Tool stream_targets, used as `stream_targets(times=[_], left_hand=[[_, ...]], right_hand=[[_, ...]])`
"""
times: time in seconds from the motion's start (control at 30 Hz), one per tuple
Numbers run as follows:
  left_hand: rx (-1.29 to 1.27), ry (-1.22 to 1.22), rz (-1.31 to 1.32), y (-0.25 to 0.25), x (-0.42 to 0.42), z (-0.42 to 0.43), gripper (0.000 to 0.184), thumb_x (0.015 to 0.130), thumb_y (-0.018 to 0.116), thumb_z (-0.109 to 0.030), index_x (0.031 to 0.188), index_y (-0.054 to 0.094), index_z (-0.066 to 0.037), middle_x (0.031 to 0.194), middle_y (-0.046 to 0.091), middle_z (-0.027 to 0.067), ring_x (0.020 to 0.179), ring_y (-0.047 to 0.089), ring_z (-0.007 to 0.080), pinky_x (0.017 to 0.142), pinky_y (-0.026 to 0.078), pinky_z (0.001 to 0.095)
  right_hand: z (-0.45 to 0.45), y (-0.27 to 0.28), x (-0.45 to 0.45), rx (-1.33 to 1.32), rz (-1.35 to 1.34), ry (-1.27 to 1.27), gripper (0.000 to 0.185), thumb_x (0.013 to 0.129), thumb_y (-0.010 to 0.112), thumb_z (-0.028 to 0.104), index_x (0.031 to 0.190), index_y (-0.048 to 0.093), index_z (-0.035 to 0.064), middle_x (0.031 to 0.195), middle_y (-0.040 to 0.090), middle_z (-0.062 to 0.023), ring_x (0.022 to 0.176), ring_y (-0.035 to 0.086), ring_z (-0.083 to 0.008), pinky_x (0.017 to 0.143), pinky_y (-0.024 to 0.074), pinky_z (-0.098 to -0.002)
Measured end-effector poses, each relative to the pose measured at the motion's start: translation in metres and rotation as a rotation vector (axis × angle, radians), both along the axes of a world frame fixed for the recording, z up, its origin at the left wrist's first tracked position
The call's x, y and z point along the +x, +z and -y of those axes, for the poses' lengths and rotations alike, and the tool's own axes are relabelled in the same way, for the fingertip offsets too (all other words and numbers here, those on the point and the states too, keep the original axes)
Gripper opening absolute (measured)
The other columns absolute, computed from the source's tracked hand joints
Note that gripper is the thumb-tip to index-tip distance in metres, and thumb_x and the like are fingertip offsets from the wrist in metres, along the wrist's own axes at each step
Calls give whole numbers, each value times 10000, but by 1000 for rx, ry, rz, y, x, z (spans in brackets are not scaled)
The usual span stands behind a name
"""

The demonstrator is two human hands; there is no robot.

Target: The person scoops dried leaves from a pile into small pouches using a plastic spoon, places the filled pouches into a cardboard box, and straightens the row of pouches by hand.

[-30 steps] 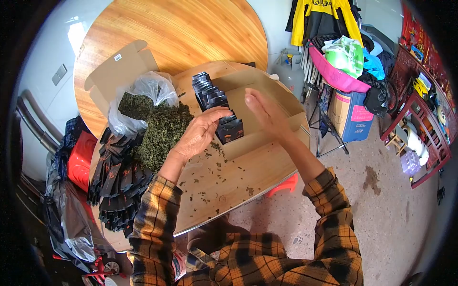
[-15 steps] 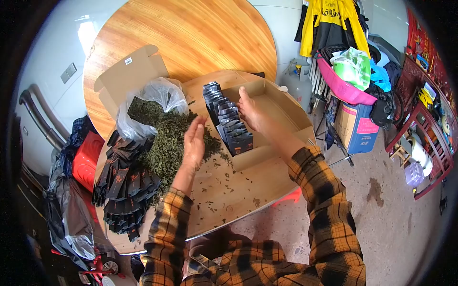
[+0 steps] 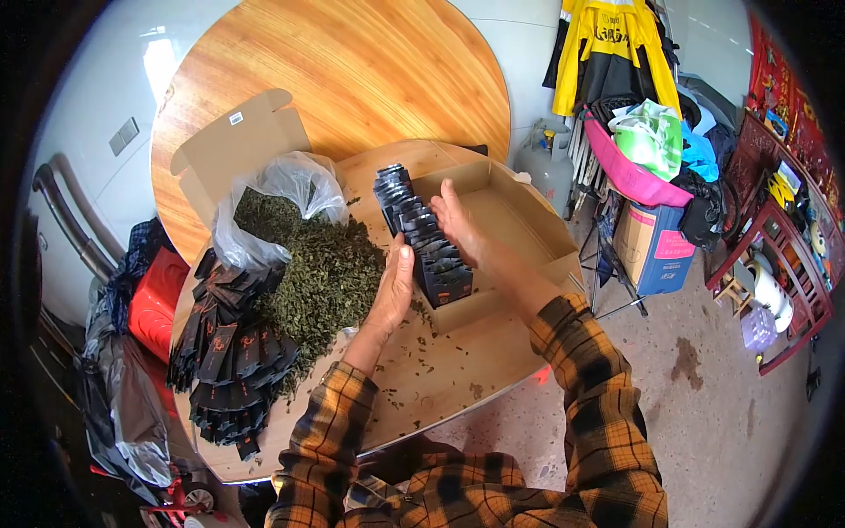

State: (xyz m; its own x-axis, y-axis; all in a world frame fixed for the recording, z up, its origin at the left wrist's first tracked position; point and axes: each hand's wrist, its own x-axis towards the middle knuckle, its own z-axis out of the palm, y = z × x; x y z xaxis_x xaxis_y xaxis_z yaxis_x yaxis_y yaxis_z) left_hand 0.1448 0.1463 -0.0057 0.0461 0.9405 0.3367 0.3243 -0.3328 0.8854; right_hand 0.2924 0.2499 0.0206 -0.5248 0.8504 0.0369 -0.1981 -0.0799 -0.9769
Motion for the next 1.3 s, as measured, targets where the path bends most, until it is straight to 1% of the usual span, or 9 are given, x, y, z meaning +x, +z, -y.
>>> stream_targets(times=[0.17, 0.3, 0.37, 0.5, 0.57, 0.77, 1.0, 1.2, 1.3], left_hand=[[-31, -19, -47, 3, -1, 0, 919, 921, 188, -681, 1462, 145, 60, 1527, 152, 243, 1443, 46, 331, 1164, 57, 373], [-28, -21, -60, 1, 0, -5, 899, 926, 186, -673, 1473, 124, 38, 1539, 120, 228, 1445, 35, 327, 1165, 51, 373], [-3, -24, -60, 1, 0, -6, 884, 934, 178, -660, 1476, 110, 34, 1545, 107, 217, 1445, 37, 325, 1164, 50, 372], [47, -12, -83, -7, -8, -12, 836, 949, 186, -634, 1477, 149, 13, 1542, 126, 210, 1440, 80, 326, 1163, 81, 377], [65, -49, 62, -12, -12, -13, 778, 964, 214, -602, 1471, 193, -12, 1527, 182, 205, 1422, 155, 321, 1154, 132, 371], [1, -77, 241, 5, -10, 1, 759, 970, 244, -588, 1468, 202, -16, 1503, 245, 201, 1393, 240, 303, 1139, 170, 331], [-67, -92, 223, 8, -15, -11, 839, 946, 233, -639, 1469, 180, 14, 1512, 231, 194, 1409, 206, 285, 1142, 155, 324], [-109, -103, 208, 15, -20, -30, 906, 925, 225, -683, 1469, 162, 40, 1520, 220, 188, 1421, 177, 270, 1145, 142, 318], [-77, -97, 195, 16, -17, -33, 867, 938, 222, -666, 1482, 163, 6, 1502, 272, 159, 1397, 228, 257, 1136, 165, 316]], right_hand=[[-3, -1, -3, 50, -27, 5, 1173, 772, 220, 861, 1467, -19, -53, 1557, 1, -208, 1452, 15, -271, 1163, 47, -381], [-1, 1, -6, 75, -19, -4, 1167, 777, 212, 858, 1465, -20, -57, 1557, 6, -205, 1452, 16, -265, 1164, 39, -372], [-6, -1, -11, 90, -84, -82, 1129, 813, 213, 823, 1456, 33, -86, 1536, 150, -200, 1420, 185, -272, 1151, 160, -358], [-4, 0, -13, 85, -159, -71, 1125, 812, 240, 822, 1461, 42, -75, 1522, 192, -193, 1394, 245, -259, 1136, 208, -349], [-3, -1, -12, 68, -140, -65, 1120, 811, 253, 821, 1466, 47, -63, 1521, 200, -187, 1374, 284, -248, 1123, 239, -345], [-4, -2, -10, 46, -120, -83, 1124, 806, 269, 822, 1468, 40, -57, 1528, 188, -183, 1391, 264, -253, 1130, 225, -343], [-12, -4, -14, 41, -97, -120, 1147, 796, 276, 830, 1462, 35, -72, 1535, 133, -223, 1416, 206, -270, 1151, 171, -355], [-7, 6, -16, 38, -13, -39, 1142, 796, 266, 835, 1449, 131, -93, 1521, 164, -242, 1413, 207, -268, 1149, 166, -361], [-8, 5, -16, 53, -20, -21, 1123, 808, 260, 824, 1443, 158, -97, 1509, 207, -240, 1399, 243, -264, 1144, 180, -362]])
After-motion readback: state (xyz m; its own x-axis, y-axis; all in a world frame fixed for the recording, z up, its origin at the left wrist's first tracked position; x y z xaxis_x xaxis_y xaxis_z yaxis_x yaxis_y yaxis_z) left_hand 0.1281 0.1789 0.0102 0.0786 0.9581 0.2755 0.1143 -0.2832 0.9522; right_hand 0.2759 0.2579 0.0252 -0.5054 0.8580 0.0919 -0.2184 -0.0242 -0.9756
